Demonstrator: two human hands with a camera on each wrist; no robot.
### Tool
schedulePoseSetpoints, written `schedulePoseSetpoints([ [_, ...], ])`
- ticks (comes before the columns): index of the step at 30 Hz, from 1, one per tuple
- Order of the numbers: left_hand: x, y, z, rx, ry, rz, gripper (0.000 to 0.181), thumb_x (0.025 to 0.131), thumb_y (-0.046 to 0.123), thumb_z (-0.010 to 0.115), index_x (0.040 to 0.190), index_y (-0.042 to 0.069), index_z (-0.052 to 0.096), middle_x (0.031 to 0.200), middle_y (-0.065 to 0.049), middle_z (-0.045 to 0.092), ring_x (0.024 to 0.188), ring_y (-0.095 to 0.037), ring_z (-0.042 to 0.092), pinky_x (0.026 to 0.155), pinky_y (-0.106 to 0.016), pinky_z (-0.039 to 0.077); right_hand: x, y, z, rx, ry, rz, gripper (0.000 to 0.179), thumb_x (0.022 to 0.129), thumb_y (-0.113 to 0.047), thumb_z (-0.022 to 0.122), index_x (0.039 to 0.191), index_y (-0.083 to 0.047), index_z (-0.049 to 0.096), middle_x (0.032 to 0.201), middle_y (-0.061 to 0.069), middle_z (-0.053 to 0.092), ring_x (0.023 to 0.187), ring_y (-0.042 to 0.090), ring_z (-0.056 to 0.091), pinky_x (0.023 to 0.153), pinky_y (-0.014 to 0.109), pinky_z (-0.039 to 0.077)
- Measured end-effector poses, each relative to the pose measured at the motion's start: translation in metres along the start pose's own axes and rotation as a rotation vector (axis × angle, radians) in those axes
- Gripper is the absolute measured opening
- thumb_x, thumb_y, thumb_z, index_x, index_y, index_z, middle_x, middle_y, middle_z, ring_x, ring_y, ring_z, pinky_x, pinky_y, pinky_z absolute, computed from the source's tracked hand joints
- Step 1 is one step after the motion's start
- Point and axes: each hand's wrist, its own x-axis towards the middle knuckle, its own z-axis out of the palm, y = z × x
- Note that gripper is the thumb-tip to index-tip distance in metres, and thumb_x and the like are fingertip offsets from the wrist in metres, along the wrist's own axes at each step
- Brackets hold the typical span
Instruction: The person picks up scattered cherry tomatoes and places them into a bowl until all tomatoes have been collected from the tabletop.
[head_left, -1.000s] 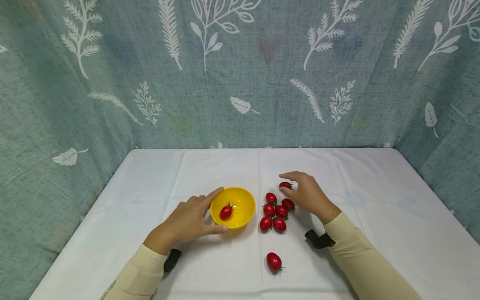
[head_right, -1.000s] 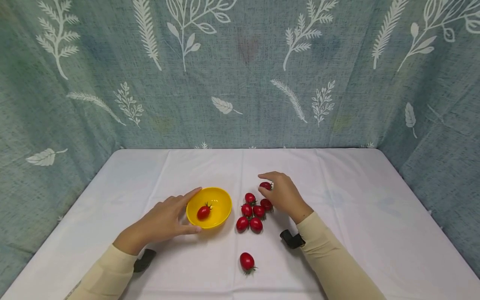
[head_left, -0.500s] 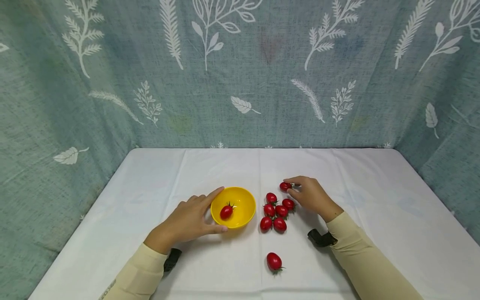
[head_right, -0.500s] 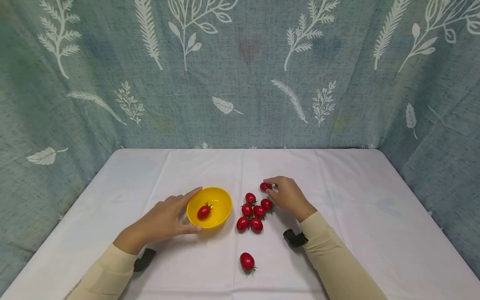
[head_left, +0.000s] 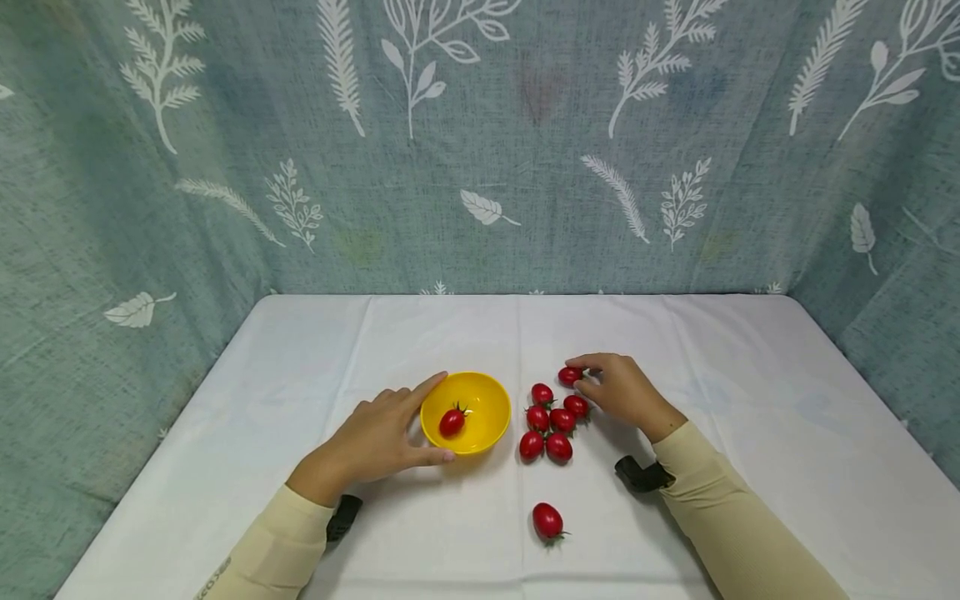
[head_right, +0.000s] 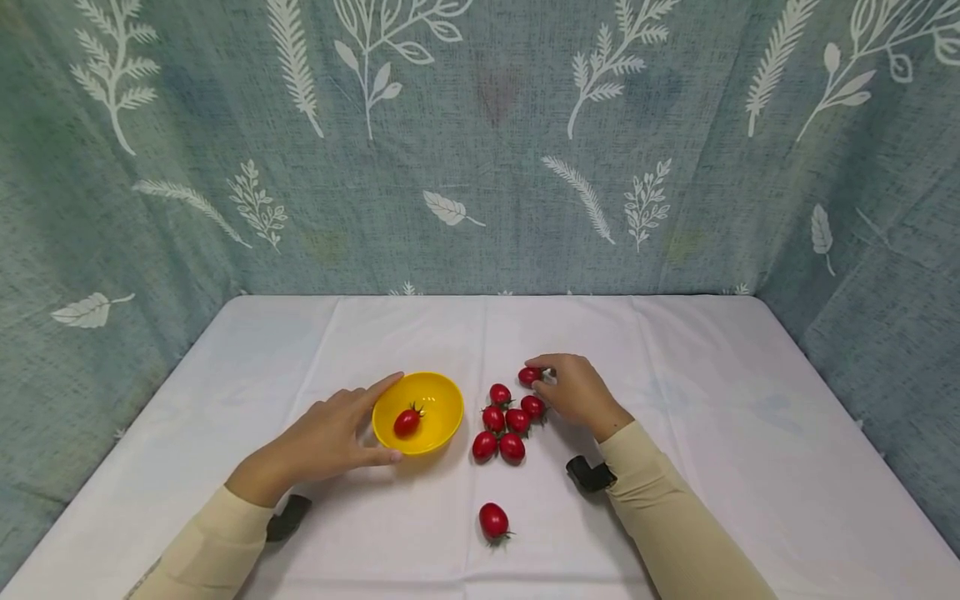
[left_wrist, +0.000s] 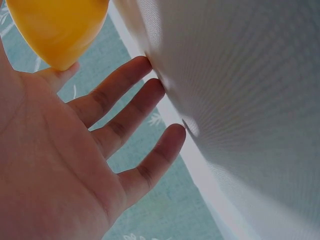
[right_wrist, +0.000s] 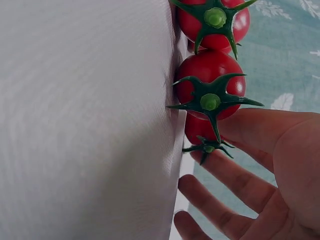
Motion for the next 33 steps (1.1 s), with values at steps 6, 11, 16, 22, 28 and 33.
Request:
schedulePoseSetpoints([
  [6, 0.0004, -0.0001, -0.0002, 0.003, -0.002, -0.001, 0.108, 0.072, 0.082, 0.065, 0.160, 0.035, 0.022, 0.128, -0.004, 0.064, 0.116, -0.028, 0.056, 0.090, -0.055, 0.047, 0.0005, -0.0009, -0.0004, -0.015, -0.017, 0.006, 0.033, 0.092, -0.008, 0.070, 0.124, -0.004, 0.070, 0.125, 0.016, 0.069, 0.115, 0.037, 0.064, 0.098, 0.051, 0.051],
  [11, -0.0002, 0.0008, -0.0017, 0.002, -0.007, -0.004, 0.108, 0.072, 0.082, 0.065, 0.160, 0.036, 0.022, 0.128, -0.004, 0.064, 0.117, -0.028, 0.056, 0.091, -0.056, 0.046, 0.0006, -0.0004, -0.0001, -0.018, -0.015, 0.008, 0.030, 0.091, -0.009, 0.071, 0.121, -0.004, 0.071, 0.122, 0.015, 0.070, 0.112, 0.035, 0.065, 0.097, 0.050, 0.051],
  [16, -0.0007, 0.0015, -0.0030, -0.001, -0.008, -0.003, 0.108, 0.073, 0.081, 0.065, 0.160, 0.035, 0.022, 0.127, -0.005, 0.064, 0.116, -0.028, 0.056, 0.090, -0.056, 0.047, 0.0010, 0.0011, 0.0006, -0.023, 0.001, -0.005, 0.028, 0.091, -0.009, 0.072, 0.118, -0.004, 0.072, 0.118, 0.014, 0.072, 0.109, 0.033, 0.066, 0.096, 0.050, 0.052],
  [22, -0.0012, 0.0020, -0.0033, 0.004, -0.003, -0.007, 0.108, 0.072, 0.081, 0.066, 0.160, 0.035, 0.022, 0.128, -0.004, 0.064, 0.115, -0.028, 0.056, 0.090, -0.055, 0.047, -0.0010, -0.0026, -0.0015, -0.001, 0.017, 0.014, 0.030, 0.090, -0.013, 0.073, 0.119, -0.006, 0.072, 0.115, 0.011, 0.073, 0.104, 0.029, 0.068, 0.088, 0.046, 0.054],
  [28, -0.0015, 0.0024, -0.0032, 0.005, 0.003, -0.003, 0.107, 0.073, 0.080, 0.066, 0.160, 0.035, 0.023, 0.128, -0.005, 0.064, 0.114, -0.028, 0.056, 0.089, -0.054, 0.047, -0.0025, -0.0059, -0.0038, 0.001, 0.019, 0.023, 0.030, 0.090, -0.013, 0.073, 0.119, -0.005, 0.072, 0.111, 0.009, 0.074, 0.102, 0.027, 0.068, 0.087, 0.045, 0.054],
  [33, -0.0012, 0.0026, -0.0029, 0.002, -0.001, -0.005, 0.107, 0.073, 0.080, 0.066, 0.160, 0.034, 0.023, 0.128, -0.005, 0.064, 0.115, -0.028, 0.056, 0.090, -0.056, 0.047, -0.0021, -0.0055, -0.0045, -0.008, 0.016, 0.037, 0.031, 0.090, -0.015, 0.074, 0.119, -0.004, 0.072, 0.109, 0.010, 0.075, 0.105, 0.028, 0.068, 0.093, 0.047, 0.053],
])
